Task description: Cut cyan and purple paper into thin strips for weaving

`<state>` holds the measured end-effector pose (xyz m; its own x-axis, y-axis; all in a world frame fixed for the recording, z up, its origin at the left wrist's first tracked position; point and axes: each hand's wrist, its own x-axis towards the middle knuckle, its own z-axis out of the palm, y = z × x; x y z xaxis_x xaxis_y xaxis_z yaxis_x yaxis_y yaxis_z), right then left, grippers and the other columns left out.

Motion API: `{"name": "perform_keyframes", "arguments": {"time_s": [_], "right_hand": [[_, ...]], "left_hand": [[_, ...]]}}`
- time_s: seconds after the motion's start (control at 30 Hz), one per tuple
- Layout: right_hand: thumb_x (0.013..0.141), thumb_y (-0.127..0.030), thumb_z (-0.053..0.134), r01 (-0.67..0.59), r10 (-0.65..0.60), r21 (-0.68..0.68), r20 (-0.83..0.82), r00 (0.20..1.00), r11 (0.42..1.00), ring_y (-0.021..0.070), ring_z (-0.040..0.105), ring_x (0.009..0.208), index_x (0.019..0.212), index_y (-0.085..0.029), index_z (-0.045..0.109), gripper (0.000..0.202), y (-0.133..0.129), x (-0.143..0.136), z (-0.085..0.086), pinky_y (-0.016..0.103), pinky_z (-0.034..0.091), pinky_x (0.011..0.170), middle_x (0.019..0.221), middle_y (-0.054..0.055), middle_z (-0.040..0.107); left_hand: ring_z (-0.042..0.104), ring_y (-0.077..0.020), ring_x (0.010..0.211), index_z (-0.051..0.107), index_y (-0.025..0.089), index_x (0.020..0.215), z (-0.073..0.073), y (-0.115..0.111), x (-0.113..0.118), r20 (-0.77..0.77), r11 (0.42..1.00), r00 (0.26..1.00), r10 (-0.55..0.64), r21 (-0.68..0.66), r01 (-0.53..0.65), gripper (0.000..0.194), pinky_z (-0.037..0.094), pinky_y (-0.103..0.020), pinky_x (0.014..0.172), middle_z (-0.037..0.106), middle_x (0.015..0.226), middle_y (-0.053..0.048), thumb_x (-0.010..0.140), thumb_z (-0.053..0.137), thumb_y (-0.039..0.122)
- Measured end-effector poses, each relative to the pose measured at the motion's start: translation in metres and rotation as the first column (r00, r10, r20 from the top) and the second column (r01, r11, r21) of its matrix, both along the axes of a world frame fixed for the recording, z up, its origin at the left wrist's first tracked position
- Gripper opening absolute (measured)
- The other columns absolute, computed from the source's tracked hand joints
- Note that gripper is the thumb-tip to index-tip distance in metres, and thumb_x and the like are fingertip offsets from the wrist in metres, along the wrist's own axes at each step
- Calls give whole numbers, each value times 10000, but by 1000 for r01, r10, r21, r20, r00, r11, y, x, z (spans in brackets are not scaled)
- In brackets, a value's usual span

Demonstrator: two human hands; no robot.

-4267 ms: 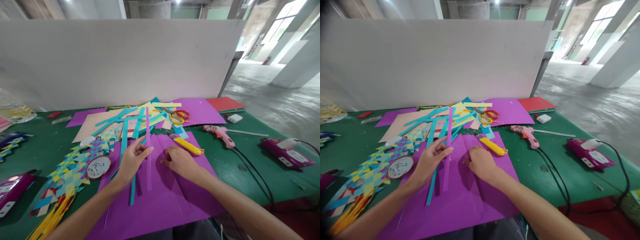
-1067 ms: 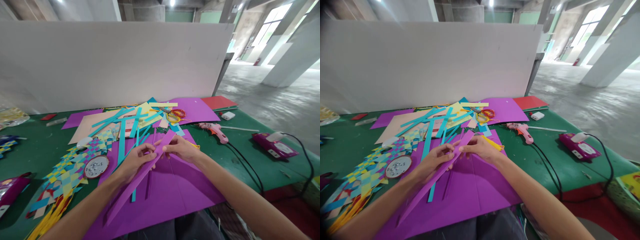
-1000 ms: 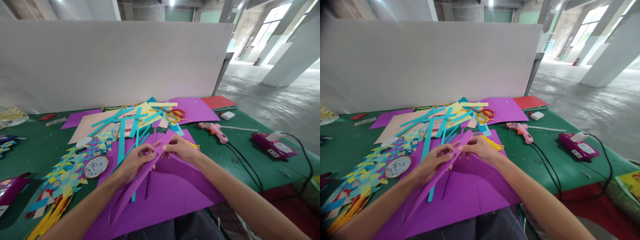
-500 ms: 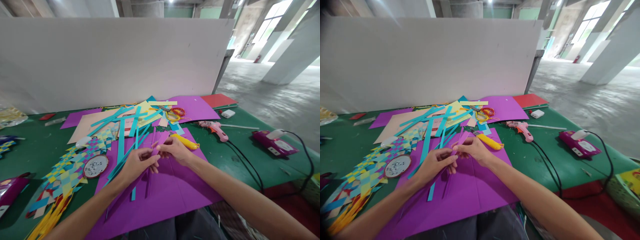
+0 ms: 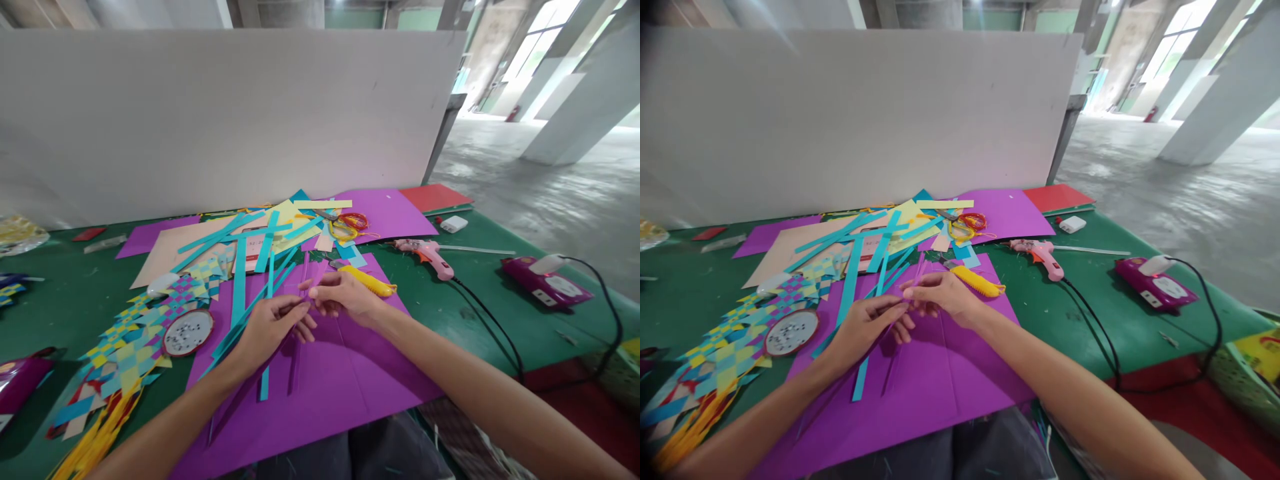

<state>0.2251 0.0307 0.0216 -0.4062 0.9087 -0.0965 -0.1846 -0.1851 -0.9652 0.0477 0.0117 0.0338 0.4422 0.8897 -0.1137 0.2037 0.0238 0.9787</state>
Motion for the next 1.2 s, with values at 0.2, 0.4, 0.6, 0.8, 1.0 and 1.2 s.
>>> {"name": "perform_keyframes", "arguments": {"time_s": [0.2,0.4,0.6,0.8,1.0,1.2], "right_hand": [[715,-408,713,30,-30,7,-2,1000,1000,61,469,426,811,-136,683,290,3,6,-2,206,303,410,550,-23,578],[716,-415,718,51,-51,19,-19,999,998,66,451,422,590,-151,614,311,-4,-5,-1,224,262,409,501,-23,544],[699,-456,715,58,-59,-32,-27,998,998,52,442,396,638,-139,638,332,-3,-9,-6,197,251,385,474,-38,534],[685,-468,719,73,-74,-35,-34,997,997,43,422,358,614,-134,629,354,-4,-11,-4,193,240,359,445,-46,522],[679,-481,719,89,-90,-41,-15,996,995,46,411,337,654,-129,635,362,-4,-13,-8,195,244,345,433,-51,514],[675,-463,726,127,-126,-25,18,992,992,45,429,356,616,-141,589,355,-1,-13,-10,190,254,350,451,-53,516]], "left_hand": [[662,-132,513,619,113,701,3,0,0,-18,1000,999,-26,7,26,255,529,-211,510,686,642,-42,849,573,315],[688,-169,559,636,118,877,-2,1,-1,-9,1000,1000,-26,7,27,230,555,-254,526,697,709,-47,817,617,339],[678,-158,531,652,114,841,-1,1,0,-26,1000,1000,-16,10,17,248,547,-242,513,687,675,-43,857,562,345],[678,-162,524,652,112,845,-1,1,1,-27,999,999,-37,-6,36,266,540,-240,502,687,659,-45,868,538,351],[685,-173,546,643,110,862,-4,1,0,-44,998,997,-63,-6,63,291,547,-254,512,692,671,-59,885,509,368],[687,-179,562,622,121,827,-6,1,-1,-108,998,994,-31,44,36,269,562,-266,523,695,685,-57,859,547,377]]}}
